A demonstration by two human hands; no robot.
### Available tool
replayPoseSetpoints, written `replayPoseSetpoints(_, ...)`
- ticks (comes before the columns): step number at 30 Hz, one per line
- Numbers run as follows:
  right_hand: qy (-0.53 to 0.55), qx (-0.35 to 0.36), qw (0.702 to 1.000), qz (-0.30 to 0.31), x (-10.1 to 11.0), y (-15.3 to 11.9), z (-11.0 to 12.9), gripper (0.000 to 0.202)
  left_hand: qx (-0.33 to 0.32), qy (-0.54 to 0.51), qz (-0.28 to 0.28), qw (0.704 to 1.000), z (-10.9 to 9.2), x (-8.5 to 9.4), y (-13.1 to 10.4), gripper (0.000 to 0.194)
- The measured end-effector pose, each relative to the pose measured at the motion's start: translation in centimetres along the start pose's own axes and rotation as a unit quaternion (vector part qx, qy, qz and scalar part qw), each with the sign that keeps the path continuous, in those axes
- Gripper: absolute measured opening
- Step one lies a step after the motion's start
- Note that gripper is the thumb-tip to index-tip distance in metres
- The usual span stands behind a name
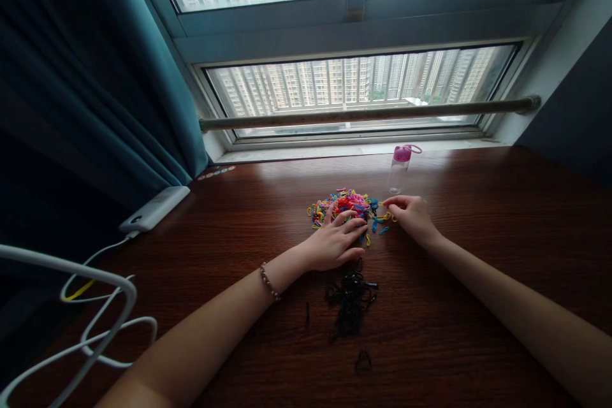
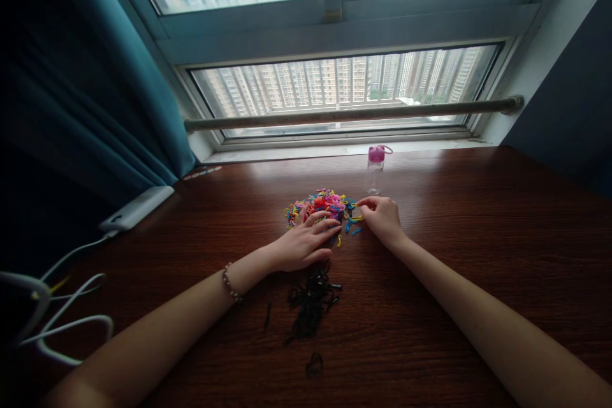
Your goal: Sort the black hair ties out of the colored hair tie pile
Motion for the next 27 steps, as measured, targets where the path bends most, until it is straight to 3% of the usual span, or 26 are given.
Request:
replayPoseSetpoints(3, -0.095, 0.064, 0.993, -0.002, 0.0, -0.2, 0.8, 0.019, 0.005, -0.024, -0.015, 1.0, 0.1, 0.4, -0.1, 0.05)
replayPoseSetpoints(6, -0.127, 0.154, 0.979, 0.037, -1.1, -0.9, 2.2, 0.022, 0.041, -0.107, -0.088, 0.989, 1.1, 1.8, -0.3, 0.043)
replayPoseSetpoints(9, -0.137, 0.2, 0.966, 0.087, -2.4, -1.6, 2.9, 0.029, 0.123, -0.257, -0.197, 0.938, 3.8, 3.6, -0.8, 0.032)
replayPoseSetpoints(11, -0.136, 0.209, 0.964, 0.097, -2.8, -1.7, 3.0, 0.031, 0.193, -0.374, -0.216, 0.881, 6.1, 3.7, -1.1, 0.028)
replayPoseSetpoints(13, -0.127, 0.207, 0.966, 0.09, -2.8, -1.6, 2.8, 0.031, 0.242, -0.479, -0.157, 0.829, 7.6, 3.0, -1.0, 0.027)
replayPoseSetpoints(15, -0.112, 0.197, 0.971, 0.073, -2.5, -1.4, 2.6, 0.029, 0.239, -0.547, -0.043, 0.801, 7.6, 2.3, -0.8, 0.023)
replayPoseSetpoints(18, -0.085, 0.17, 0.981, 0.037, -1.7, -1.0, 2.4, 0.022, 0.182, -0.581, 0.144, 0.78, 5.5, 1.7, -1.0, 0.02)
replayPoseSetpoints(21, -0.054, 0.125, 0.991, 0.011, -1.0, -0.8, 2.0, 0.014, 0.135, -0.558, 0.287, 0.767, 2.8, 0.9, -1.9, 0.019)
replayPoseSetpoints(24, -0.024, 0.068, 0.997, 0.003, -0.8, -0.7, 1.2, 0.013, 0.127, -0.539, 0.353, 0.754, 1.1, -0.1, -2.6, 0.02)
replayPoseSetpoints(27, 0.055, 0.034, 0.998, 0.011, -0.8, -0.7, 1.1, 0.015, 0.121, -0.518, 0.367, 0.763, 0.7, -0.5, -2.7, 0.025)
Point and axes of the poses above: each hand's wrist, its own y-axis towards the middle knuckle, its own x-axis out of the back of the hand, z = x × y, the point moved 8 cm from there along y, towards the middle knuckle, and after that the axes turned 5 degrees about x, right-handed, at the moved point
